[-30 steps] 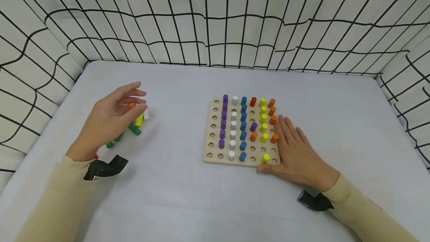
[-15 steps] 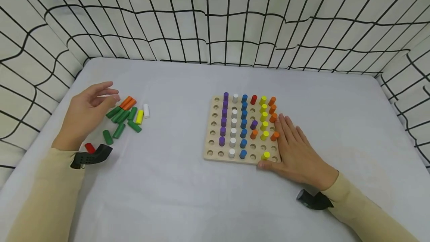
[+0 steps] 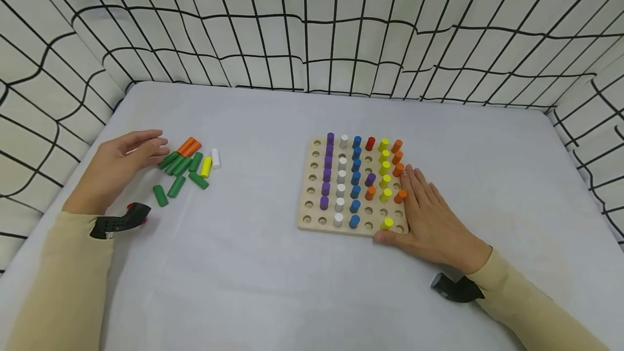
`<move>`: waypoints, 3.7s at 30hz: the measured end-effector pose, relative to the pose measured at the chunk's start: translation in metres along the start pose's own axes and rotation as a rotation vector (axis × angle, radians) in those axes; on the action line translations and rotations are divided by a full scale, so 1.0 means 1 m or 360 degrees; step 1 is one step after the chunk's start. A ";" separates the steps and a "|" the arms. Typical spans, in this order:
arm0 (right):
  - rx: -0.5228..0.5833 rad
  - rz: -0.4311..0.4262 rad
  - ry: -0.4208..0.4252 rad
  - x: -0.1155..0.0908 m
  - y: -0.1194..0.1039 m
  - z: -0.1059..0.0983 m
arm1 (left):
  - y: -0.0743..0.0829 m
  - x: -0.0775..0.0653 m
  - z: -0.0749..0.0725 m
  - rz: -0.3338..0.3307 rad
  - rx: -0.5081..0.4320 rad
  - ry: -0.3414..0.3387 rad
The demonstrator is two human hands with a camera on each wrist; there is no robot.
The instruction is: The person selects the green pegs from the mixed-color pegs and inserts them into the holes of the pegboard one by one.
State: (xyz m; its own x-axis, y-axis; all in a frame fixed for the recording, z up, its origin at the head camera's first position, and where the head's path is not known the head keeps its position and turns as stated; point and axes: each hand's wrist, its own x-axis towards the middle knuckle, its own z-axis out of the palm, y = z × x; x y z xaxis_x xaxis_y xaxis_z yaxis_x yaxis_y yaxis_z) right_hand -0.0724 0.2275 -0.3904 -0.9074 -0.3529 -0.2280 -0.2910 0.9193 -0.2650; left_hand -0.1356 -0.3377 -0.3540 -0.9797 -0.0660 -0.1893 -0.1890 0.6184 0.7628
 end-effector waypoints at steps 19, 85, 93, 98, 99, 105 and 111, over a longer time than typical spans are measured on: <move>0.0020 -0.0004 0.0009 0.000 0.002 0.001 | -0.012 0.002 -0.001 0.0015 0.0152 -0.0069; 0.0066 0.0010 -0.0015 0.001 0.000 0.000 | 0.010 -0.004 0.005 -0.0017 0.0063 0.0047; 0.0071 0.0010 0.0005 -0.002 0.002 -0.001 | 0.021 -0.001 0.011 0.0031 -0.0043 0.0027; 0.0067 -0.0009 0.0013 -0.001 0.002 -0.002 | 0.025 -0.007 0.018 0.0002 -0.0003 -0.0021; 0.0065 -0.0016 0.0018 -0.001 0.002 -0.002 | 0.026 -0.009 0.019 0.0006 -0.0007 -0.0035; 0.0054 -0.0027 0.0037 0.001 0.002 -0.001 | 0.040 -0.010 0.026 0.0160 -0.0047 -0.0056; 0.0051 -0.0014 0.0034 0.001 0.005 0.002 | 0.058 -0.006 0.042 0.0232 -0.0138 -0.0060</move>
State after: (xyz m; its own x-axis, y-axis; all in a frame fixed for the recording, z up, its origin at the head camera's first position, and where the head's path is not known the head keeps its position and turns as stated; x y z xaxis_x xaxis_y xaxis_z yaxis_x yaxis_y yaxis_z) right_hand -0.0738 0.2313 -0.3933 -0.9111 -0.3570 -0.2058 -0.2895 0.9099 -0.2971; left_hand -0.1374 -0.2690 -0.3343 -0.9942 0.0502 -0.0946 -0.0517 0.5493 0.8340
